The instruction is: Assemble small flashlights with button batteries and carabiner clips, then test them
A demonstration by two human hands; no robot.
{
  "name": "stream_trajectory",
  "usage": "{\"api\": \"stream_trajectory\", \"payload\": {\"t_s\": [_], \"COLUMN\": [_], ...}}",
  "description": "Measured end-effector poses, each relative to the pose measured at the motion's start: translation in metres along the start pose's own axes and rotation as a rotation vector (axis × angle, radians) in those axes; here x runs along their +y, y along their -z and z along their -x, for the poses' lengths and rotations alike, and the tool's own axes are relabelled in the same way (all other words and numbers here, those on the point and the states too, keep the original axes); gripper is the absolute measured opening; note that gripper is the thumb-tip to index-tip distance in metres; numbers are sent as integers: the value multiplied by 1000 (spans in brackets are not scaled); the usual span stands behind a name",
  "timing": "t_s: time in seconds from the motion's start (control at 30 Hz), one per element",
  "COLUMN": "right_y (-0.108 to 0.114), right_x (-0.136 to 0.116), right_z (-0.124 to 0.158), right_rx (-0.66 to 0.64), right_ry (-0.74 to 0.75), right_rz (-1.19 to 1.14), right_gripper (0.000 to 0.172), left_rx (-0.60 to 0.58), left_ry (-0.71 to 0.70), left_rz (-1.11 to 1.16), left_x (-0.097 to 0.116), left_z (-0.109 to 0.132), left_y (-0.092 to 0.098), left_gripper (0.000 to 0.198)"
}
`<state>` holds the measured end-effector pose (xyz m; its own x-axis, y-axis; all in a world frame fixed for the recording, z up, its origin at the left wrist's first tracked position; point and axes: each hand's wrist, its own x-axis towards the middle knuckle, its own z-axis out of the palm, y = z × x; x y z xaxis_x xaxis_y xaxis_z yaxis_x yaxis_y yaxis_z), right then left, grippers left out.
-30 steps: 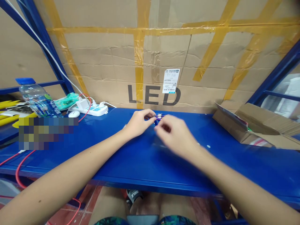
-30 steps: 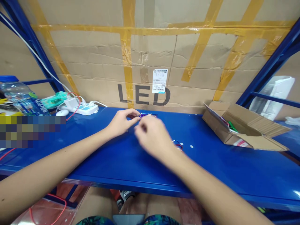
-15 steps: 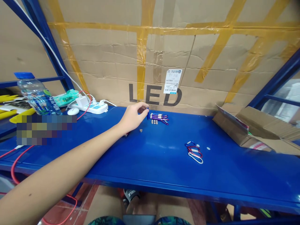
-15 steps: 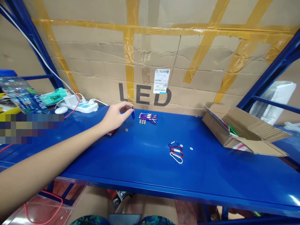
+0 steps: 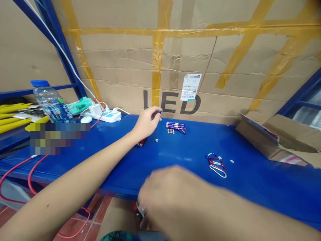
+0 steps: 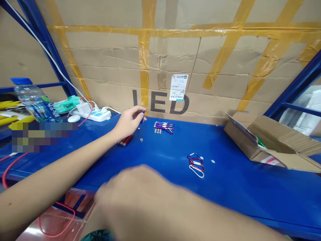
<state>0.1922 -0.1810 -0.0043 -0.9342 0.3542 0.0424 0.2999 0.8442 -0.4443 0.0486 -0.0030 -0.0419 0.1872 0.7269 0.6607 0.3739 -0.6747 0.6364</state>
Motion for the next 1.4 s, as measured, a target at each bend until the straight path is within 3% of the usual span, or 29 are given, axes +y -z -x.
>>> {"api": "stream_trajectory", "payload": {"t_s": [0.13,0.23,0.3,0.47,0.6,0.77,0.83,1.07,1.27,1.4], "right_y": [25,28,24,12,20,42,46,40,40,42], "right_x": [79,123,136,134,134,148,153,151,154,154], "right_z": [-10,-23,-31,-41,-25,9,16,11,15,23], "right_rx": [324,339,315,291,352,855,960,873,828,840], "right_ry": [-408,-443,-432,-408,-425,-460,-452,-367,-358,-361], "right_rz": [361,467,456,404,259,75,-19,-129,-181,-201], "right_gripper": [25,22,21,19,17,12,9,11,11,12], "left_rx": [3,-7,-15,-55,-108,-207,-259,-403,-397,-406], "left_ry": [117,148,133,109,96,100,78,-11,-32,-89], "left_rz": [158,194,206,211,205,127,69,73,45,-94], "left_x": [-2,-3,-5,-10,-6,2,5,12,19,27], "left_z": [-1,-1,-1,0,3,6,8,16,19,20], "left_y": [-3,-5,-6,-6,-7,-9,-10,-12,-10,-11], "left_gripper": [21,22,22,21,21,25,20,17,14,28]}}
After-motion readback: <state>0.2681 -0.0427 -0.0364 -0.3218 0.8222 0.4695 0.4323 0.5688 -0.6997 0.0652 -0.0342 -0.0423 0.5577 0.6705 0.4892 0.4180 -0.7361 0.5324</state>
